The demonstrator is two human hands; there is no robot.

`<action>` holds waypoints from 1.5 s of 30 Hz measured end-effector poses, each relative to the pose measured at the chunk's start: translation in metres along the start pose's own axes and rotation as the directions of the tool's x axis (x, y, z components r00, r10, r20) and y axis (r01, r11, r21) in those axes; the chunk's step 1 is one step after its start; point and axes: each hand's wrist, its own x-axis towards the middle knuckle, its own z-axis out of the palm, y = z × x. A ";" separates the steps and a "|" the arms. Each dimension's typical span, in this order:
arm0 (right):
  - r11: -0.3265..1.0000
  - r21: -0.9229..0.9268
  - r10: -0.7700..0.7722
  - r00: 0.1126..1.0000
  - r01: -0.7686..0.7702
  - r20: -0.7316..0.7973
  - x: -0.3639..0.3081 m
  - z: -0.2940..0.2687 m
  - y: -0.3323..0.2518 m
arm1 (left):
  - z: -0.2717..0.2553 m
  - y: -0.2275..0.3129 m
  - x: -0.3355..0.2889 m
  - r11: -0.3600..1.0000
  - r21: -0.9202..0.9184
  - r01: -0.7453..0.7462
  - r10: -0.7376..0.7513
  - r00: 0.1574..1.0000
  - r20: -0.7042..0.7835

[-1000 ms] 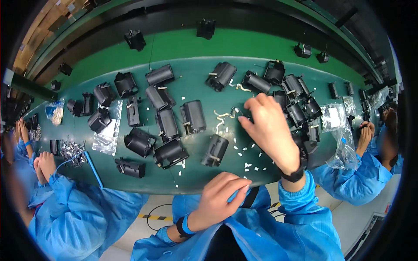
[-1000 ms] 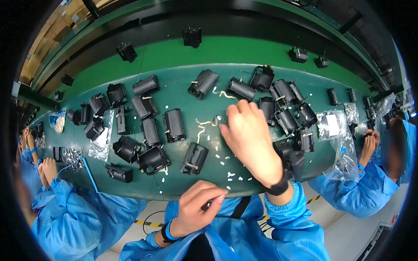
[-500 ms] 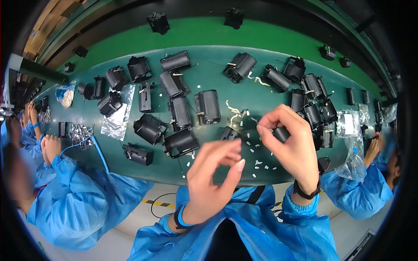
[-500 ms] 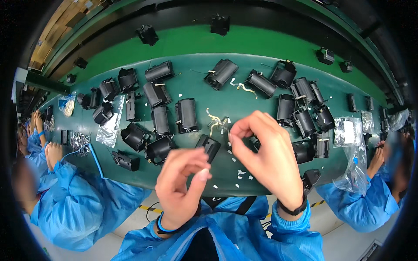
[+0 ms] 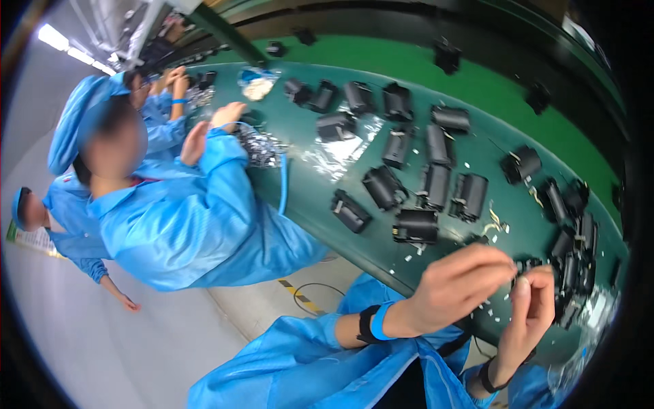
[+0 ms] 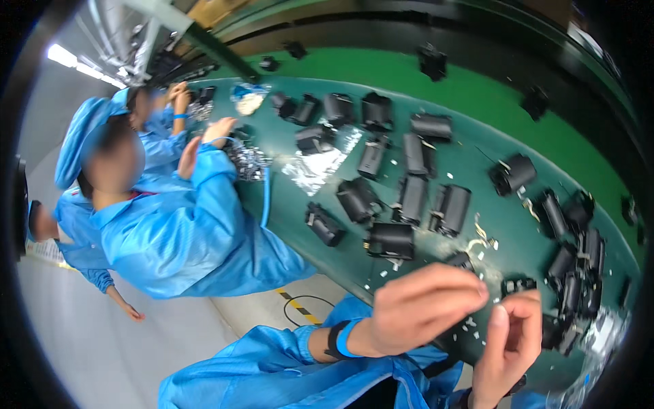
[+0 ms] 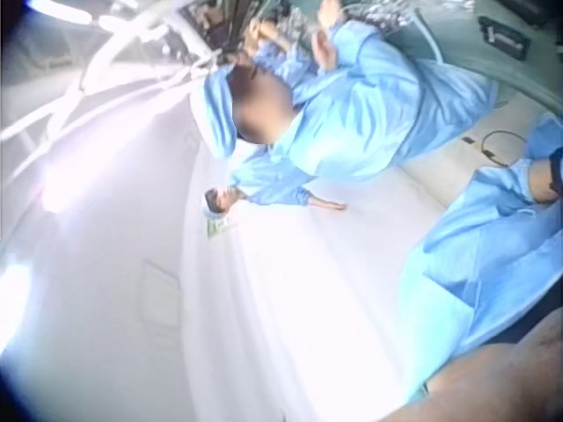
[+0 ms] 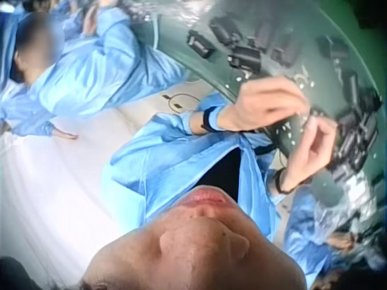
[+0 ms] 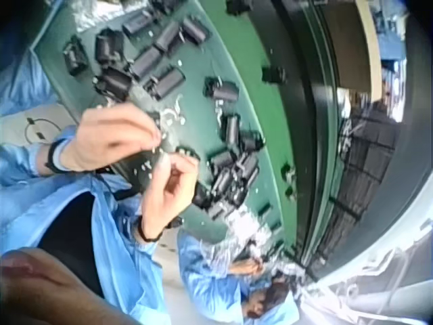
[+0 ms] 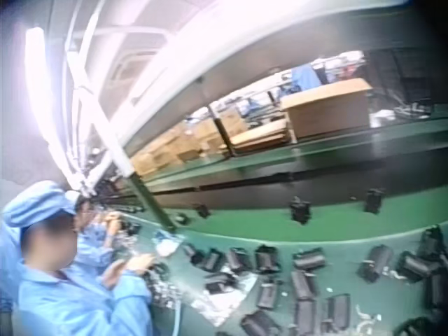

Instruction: Manual assembly of black plastic components on a production line.

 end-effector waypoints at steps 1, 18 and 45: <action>0.982 0.155 0.095 0.992 -0.107 0.083 -0.002 -0.005 0.003 | 0.002 0.000 -0.003 0.999 -0.002 -0.038 0.038 0.999 0.023; 0.960 0.247 0.117 0.991 -0.130 0.068 0.005 0.010 0.002 | -0.011 0.009 0.006 0.975 0.194 0.107 -0.117 0.992 0.041; 0.981 0.184 -0.043 0.996 0.056 -0.076 0.002 0.033 -0.005 | -0.027 0.000 -0.001 0.850 0.476 -0.225 0.183 0.974 0.133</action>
